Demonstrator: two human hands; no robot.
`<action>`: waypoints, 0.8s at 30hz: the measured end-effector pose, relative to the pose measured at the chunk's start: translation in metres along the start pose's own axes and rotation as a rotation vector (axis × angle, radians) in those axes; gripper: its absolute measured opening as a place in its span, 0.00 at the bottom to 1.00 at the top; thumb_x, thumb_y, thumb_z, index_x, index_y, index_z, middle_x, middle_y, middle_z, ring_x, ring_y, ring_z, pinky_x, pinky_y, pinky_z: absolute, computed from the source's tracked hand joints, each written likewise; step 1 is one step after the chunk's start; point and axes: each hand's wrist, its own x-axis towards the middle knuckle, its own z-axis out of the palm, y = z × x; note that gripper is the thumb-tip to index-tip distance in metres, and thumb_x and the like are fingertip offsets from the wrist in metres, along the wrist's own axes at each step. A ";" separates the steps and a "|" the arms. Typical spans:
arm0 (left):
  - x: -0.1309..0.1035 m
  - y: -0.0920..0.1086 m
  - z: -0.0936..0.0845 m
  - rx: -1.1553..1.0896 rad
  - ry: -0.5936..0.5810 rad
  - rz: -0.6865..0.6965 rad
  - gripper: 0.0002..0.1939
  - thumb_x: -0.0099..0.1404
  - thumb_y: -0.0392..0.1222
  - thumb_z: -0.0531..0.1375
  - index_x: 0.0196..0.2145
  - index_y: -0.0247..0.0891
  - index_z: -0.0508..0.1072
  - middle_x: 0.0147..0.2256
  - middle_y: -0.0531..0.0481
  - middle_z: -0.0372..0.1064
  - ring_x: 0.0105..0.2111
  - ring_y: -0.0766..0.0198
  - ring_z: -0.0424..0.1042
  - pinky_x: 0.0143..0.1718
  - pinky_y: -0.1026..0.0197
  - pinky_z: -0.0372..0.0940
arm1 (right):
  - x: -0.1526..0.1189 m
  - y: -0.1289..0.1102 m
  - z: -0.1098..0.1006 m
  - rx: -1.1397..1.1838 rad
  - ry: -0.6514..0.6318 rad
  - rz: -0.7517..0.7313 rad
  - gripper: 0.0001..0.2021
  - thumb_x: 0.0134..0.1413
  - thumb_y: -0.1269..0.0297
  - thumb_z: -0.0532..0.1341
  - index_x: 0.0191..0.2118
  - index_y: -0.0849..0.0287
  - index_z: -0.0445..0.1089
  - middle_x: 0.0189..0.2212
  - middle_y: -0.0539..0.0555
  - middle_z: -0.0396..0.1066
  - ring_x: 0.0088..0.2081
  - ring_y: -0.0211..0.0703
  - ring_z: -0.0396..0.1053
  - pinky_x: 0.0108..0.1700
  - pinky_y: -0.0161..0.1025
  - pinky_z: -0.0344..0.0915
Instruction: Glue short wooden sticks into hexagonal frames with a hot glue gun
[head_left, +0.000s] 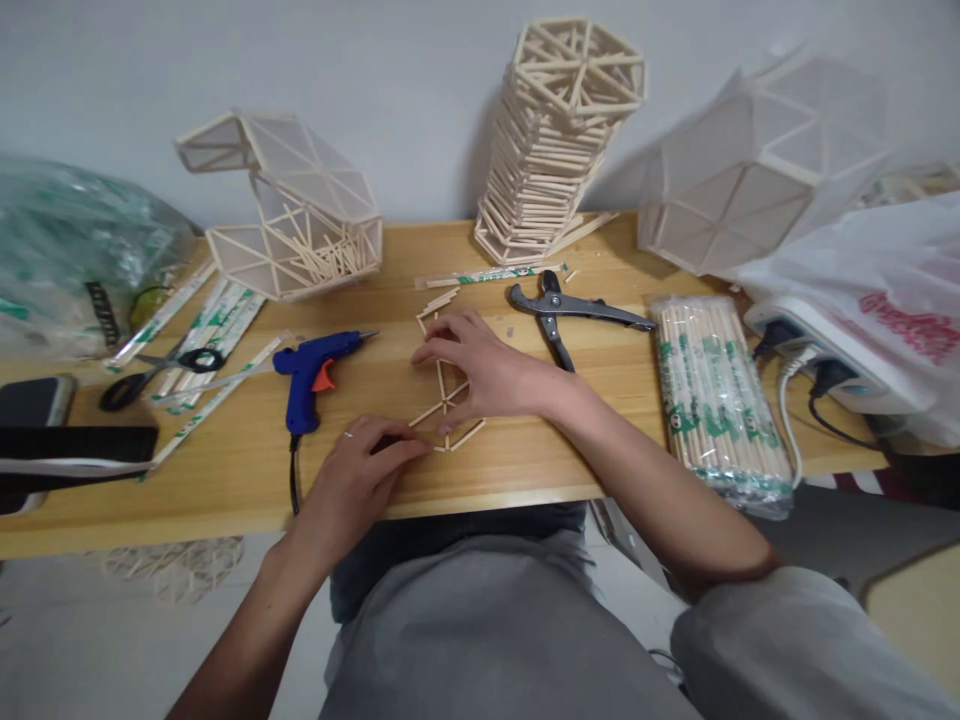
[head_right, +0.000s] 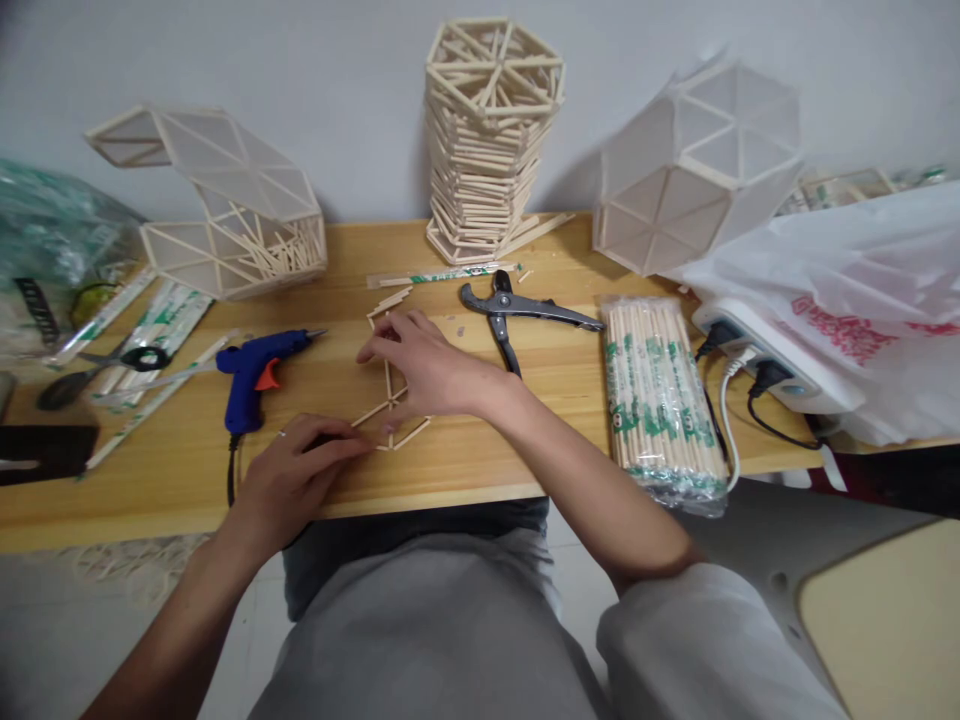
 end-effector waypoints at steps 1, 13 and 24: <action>0.000 0.000 0.000 0.001 0.005 0.001 0.14 0.78 0.33 0.57 0.45 0.43 0.83 0.42 0.47 0.77 0.42 0.61 0.76 0.43 0.59 0.72 | 0.000 0.000 0.000 -0.002 -0.003 0.002 0.35 0.46 0.48 0.81 0.57 0.55 0.74 0.59 0.63 0.64 0.63 0.62 0.60 0.68 0.62 0.60; 0.001 0.000 -0.001 -0.037 -0.015 -0.056 0.16 0.77 0.34 0.56 0.45 0.46 0.85 0.41 0.47 0.79 0.42 0.59 0.77 0.43 0.57 0.74 | -0.001 -0.003 -0.002 -0.001 -0.020 0.020 0.31 0.48 0.51 0.80 0.56 0.54 0.74 0.60 0.62 0.64 0.64 0.62 0.60 0.69 0.62 0.59; 0.001 0.007 0.002 -0.045 0.061 -0.143 0.07 0.77 0.41 0.63 0.44 0.45 0.83 0.41 0.50 0.80 0.41 0.62 0.79 0.44 0.60 0.74 | -0.001 -0.001 -0.001 0.007 -0.017 0.016 0.34 0.45 0.49 0.82 0.56 0.55 0.75 0.60 0.63 0.64 0.64 0.62 0.60 0.69 0.61 0.60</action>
